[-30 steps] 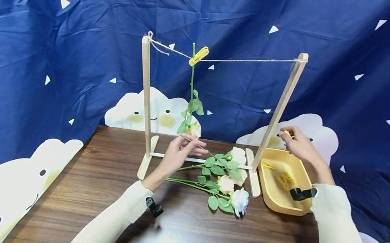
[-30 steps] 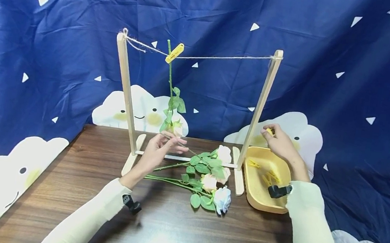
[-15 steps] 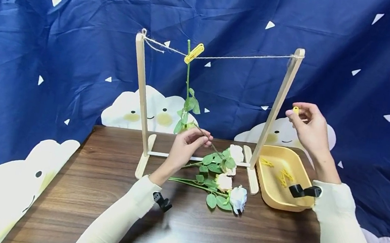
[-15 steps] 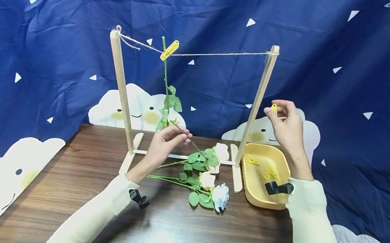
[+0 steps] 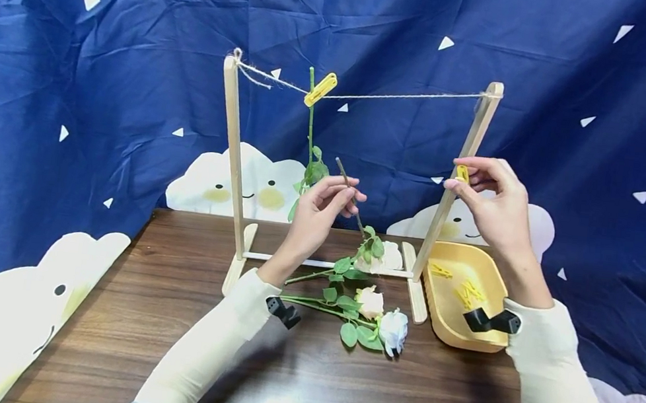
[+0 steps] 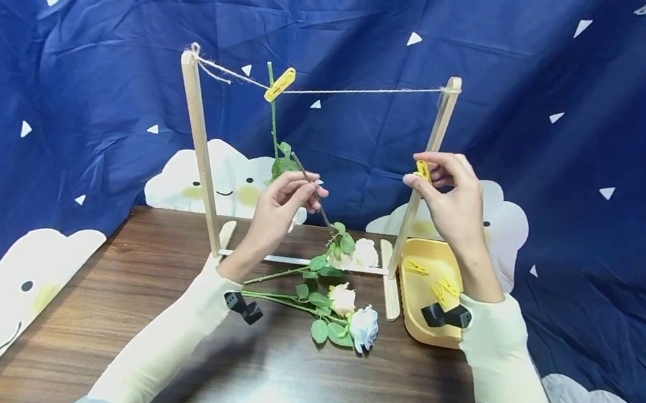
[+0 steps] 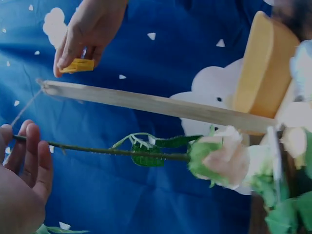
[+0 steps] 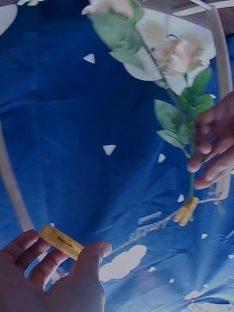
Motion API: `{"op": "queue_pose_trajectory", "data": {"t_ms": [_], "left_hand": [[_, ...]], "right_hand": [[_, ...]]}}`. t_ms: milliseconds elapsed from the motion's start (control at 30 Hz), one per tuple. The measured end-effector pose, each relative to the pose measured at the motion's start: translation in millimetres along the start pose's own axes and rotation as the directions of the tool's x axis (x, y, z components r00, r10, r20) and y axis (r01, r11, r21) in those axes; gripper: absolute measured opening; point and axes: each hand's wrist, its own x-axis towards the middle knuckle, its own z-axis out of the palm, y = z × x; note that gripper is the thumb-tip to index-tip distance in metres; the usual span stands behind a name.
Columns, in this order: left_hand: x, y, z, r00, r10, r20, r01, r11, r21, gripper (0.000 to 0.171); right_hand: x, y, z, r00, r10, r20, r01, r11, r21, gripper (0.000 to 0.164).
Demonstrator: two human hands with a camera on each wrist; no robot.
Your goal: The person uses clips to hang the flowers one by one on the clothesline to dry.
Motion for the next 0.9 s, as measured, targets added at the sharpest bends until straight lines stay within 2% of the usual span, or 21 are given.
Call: {"op": "queue_pose_trajectory", "data": {"t_ms": [233,533,733,900], "left_hand": [[25.2,16.5,2.0,0.999,0.006,-0.032,-0.007,0.999,-0.043,0.025],[51.3,29.8,4.5,0.997,0.008,-0.078,-0.002,0.997,0.081,0.024],[64.8,32.0,8.4,0.995,-0.008,-0.102,0.010,1.000,0.016,0.026],[74.1,29.6,11.0,0.989,-0.045,-0.144,0.039,0.998,-0.043,0.027]], "right_hand": [[8,-28,19,0.997,-0.032,0.074,0.030,0.999,0.021,0.038],[30,-59,42,0.991,-0.040,0.126,0.031,0.997,0.073,0.037],[51,-75,52,0.990,-0.045,0.134,0.019,0.982,0.188,0.032],[69,-85,59,0.995,-0.023,0.097,-0.005,0.961,0.278,0.027]]}}
